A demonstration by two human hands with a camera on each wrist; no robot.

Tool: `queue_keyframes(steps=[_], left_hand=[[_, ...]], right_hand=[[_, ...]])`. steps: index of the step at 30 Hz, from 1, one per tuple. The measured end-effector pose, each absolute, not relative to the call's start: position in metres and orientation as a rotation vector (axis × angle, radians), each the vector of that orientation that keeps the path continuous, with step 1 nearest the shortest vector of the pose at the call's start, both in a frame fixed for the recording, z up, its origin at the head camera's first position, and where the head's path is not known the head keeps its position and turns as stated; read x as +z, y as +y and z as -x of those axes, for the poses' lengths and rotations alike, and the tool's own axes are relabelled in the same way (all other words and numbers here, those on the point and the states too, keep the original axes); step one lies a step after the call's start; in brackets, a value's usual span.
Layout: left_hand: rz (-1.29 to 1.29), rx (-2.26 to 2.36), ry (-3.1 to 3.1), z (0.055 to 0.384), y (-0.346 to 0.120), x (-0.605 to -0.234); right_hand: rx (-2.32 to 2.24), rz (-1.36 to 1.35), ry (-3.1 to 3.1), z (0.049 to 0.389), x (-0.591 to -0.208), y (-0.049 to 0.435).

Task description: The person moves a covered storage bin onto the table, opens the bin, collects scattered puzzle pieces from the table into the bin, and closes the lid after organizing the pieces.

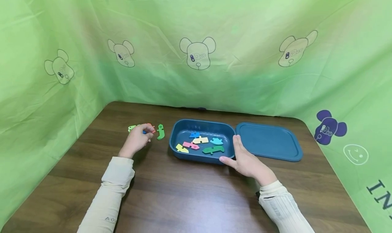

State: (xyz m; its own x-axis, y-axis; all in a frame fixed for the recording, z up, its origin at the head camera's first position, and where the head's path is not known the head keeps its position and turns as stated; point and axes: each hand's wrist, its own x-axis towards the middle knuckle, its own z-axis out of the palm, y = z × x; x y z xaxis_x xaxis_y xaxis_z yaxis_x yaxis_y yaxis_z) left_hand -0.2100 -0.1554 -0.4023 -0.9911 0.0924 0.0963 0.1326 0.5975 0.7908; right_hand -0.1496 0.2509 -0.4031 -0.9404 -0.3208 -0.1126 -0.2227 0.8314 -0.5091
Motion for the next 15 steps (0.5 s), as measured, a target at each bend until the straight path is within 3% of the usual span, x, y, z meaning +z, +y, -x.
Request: queue_keyframes(steps=[6, 15], left_hand=[[0.112, -0.958, -3.067, 0.213, -0.169, -0.410], [-0.132, -0.682, -3.199, 0.211, -0.166, -0.410]], right_hand=[[-0.746, 0.417, 2.818, 0.149, -0.403, 0.252], [-0.760, 0.417, 2.811, 0.148, -0.401, 0.250]])
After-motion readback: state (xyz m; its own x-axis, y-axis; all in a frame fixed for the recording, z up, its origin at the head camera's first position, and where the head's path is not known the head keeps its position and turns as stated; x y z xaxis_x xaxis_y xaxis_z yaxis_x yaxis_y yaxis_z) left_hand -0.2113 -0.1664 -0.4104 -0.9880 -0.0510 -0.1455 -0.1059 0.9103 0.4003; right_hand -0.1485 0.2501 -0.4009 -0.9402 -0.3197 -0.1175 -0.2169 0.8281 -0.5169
